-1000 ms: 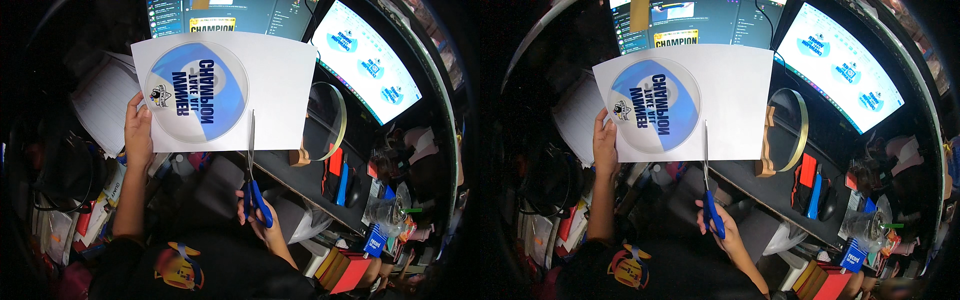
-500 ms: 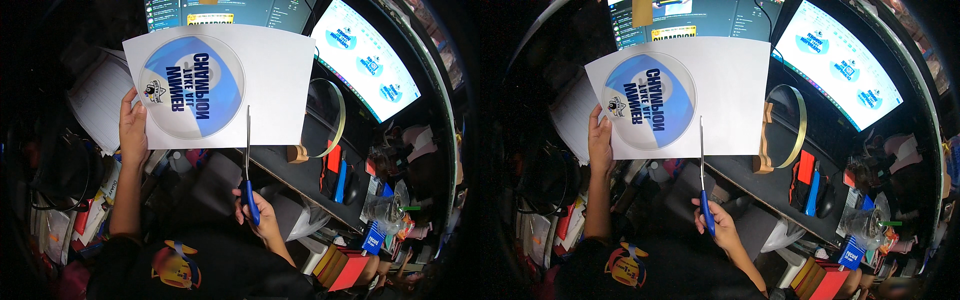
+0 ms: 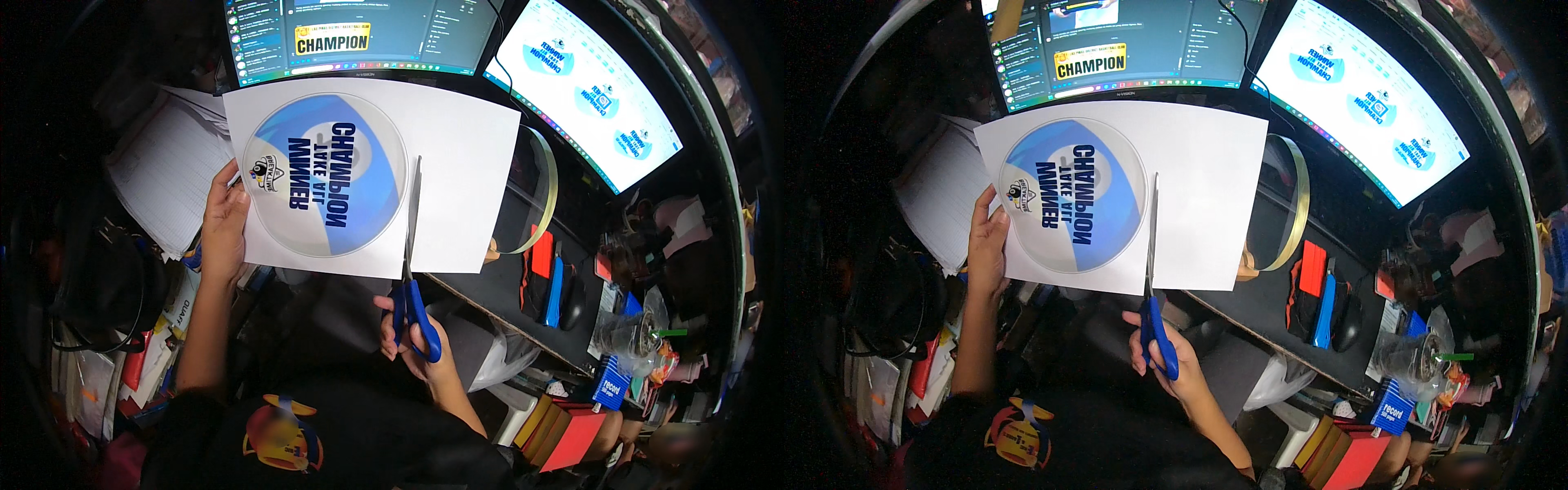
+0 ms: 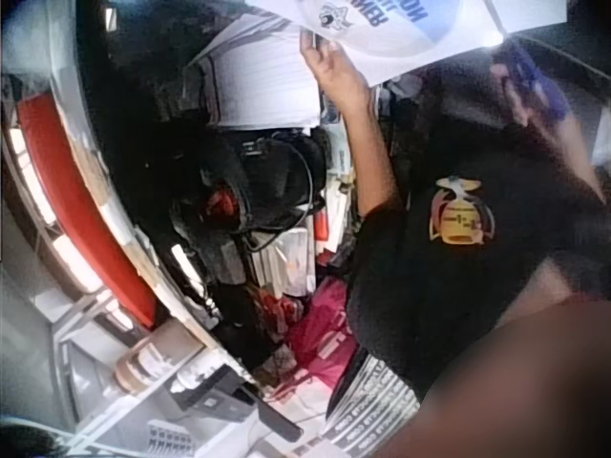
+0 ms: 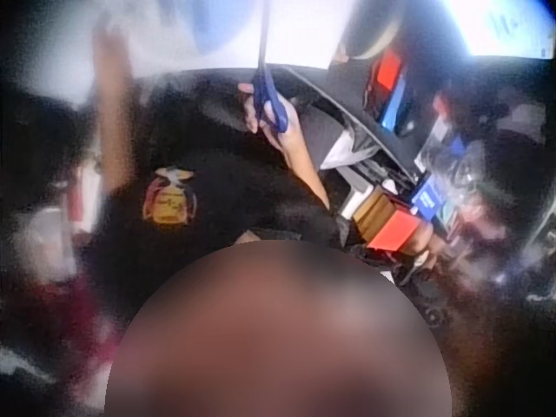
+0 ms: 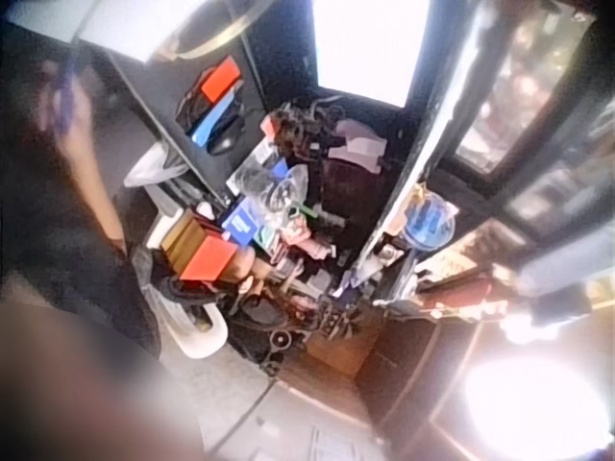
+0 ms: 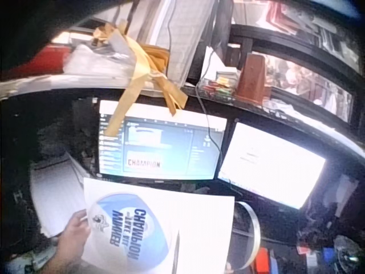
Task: The person uses a utility knife to trim a transparent circular award and then uses scissors to cut a printed paper backing. They place the award on a wooden base and handle the paper backing, preparing to assemble the award components.
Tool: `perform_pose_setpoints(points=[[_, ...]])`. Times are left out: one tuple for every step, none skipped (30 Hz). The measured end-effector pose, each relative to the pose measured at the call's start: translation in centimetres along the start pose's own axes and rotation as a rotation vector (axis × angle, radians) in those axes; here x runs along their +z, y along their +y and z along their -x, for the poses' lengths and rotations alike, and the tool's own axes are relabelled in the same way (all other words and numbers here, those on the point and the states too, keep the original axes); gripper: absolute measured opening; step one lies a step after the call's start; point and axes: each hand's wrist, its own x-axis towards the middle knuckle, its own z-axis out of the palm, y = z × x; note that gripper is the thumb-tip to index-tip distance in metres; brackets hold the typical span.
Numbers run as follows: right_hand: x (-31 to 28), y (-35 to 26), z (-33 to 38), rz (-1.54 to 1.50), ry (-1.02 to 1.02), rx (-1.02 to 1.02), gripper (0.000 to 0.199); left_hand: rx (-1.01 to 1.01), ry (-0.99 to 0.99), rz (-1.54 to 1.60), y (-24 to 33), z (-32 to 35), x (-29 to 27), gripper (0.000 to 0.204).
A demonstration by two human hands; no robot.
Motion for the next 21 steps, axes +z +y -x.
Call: perform_pose_setpoints(points=[[0.1, -0.1, -0.1, 0.009, 0.005, 0.004, 0.060, 0.001, 0.000, -0.003, 0.0, 0.0, 0.0, 0.046], [0.2, -0.2, -0.2, 0.008, 0.011, 0.012, 0.060, -0.028, 0.020, -0.009, -0.1, 0.0, 0.0, 0.046], [0.3, -0.3, -0.2, 0.006, 0.017, 0.021, 0.059, 0.003, 0.005, 0.009, -0.1, 0.0, 0.0, 0.046], [0.4, -0.3, -0.2, 0.003, 0.028, 0.030, 0.058, 0.004, 0.010, 0.024, -0.1, 0.0, 0.0, 0.046], [0.4, -0.2, -0.3, 0.009, 0.028, 0.032, 0.057, -0.005, 0.018, 0.043, 0.0, 0.0, 0.1, 0.046], [0.4, -0.2, -0.3, 0.012, 0.033, 0.035, 0.056, 0.001, 0.014, 0.033, 0.0, 0.1, 0.1, 0.046], [0.3, -0.1, -0.3, 0.012, 0.029, 0.031, 0.055, -0.002, 0.014, 0.028, 0.0, 0.1, 0.1, 0.046], [0.3, 0.0, -0.4, 0.027, 0.038, 0.038, 0.054, -0.005, 0.014, 0.022, 0.1, 0.1, 0.1, 0.045], [0.2, 0.1, -0.4, 0.038, 0.039, 0.039, 0.054, -0.007, 0.011, 0.029, 0.1, 0.1, 0.1, 0.045], [0.1, 0.2, -0.4, 0.043, 0.037, 0.030, 0.053, -0.008, 0.008, 0.036, 0.1, 0.0, 0.0, 0.045], [0.0, 0.3, -0.5, 0.044, 0.048, 0.045, 0.053, -0.020, 0.006, 0.050, 0.1, 0.0, -0.1, 0.045], [-0.1, 0.4, -0.5, 0.039, 0.054, 0.050, 0.053, -0.017, 0.002, 0.038, 0.1, -0.1, -0.1, 0.046], [-0.1, 0.4, -0.5, 0.035, 0.060, 0.055, 0.053, -0.024, -0.001, 0.032, 0.0, -0.1, -0.2, 0.046], [-0.2, 0.5, -0.5, 0.026, 0.064, 0.080, 0.056, -0.050, 0.006, 0.028, 0.0, -0.1, -0.3, 0.046], [-0.2, 0.6, -0.6, 0.017, 0.067, 0.104, 0.060, -0.040, 0.002, 0.020, -0.1, -0.1, -0.4, 0.046], [-0.2, 0.6, -0.7, -0.004, 0.062, 0.124, 0.064, -0.048, 0.007, 0.013, -0.1, -0.1, -0.4, 0.046], [-0.3, 0.7, -0.9, -0.067, 0.038, 0.101, 0.066, -0.074, 0.009, 0.024, -0.2, -0.1, -0.5, 0.046], [-0.3, 0.9, -1.2, -0.144, 0.005, 0.073, 0.068, -0.070, 0.003, 0.013, -0.2, -0.1, -0.5, 0.046], [-0.3, 0.9, -1.5, -0.220, -0.027, 0.044, 0.070, -0.084, -0.007, 0.019, -0.2, 0.0, -0.5, 0.046], [-0.3, 1.0, -1.8, -0.230, -0.018, 0.028, 0.064, -0.097, -0.017, 0.024, -0.2, 0.0, -0.6, 0.046], [-0.3, 1.0, -2.0, -0.240, -0.008, 0.011, 0.057, -0.112, -0.022, 0.023, -0.2, 0.1, -0.6, 0.046]])
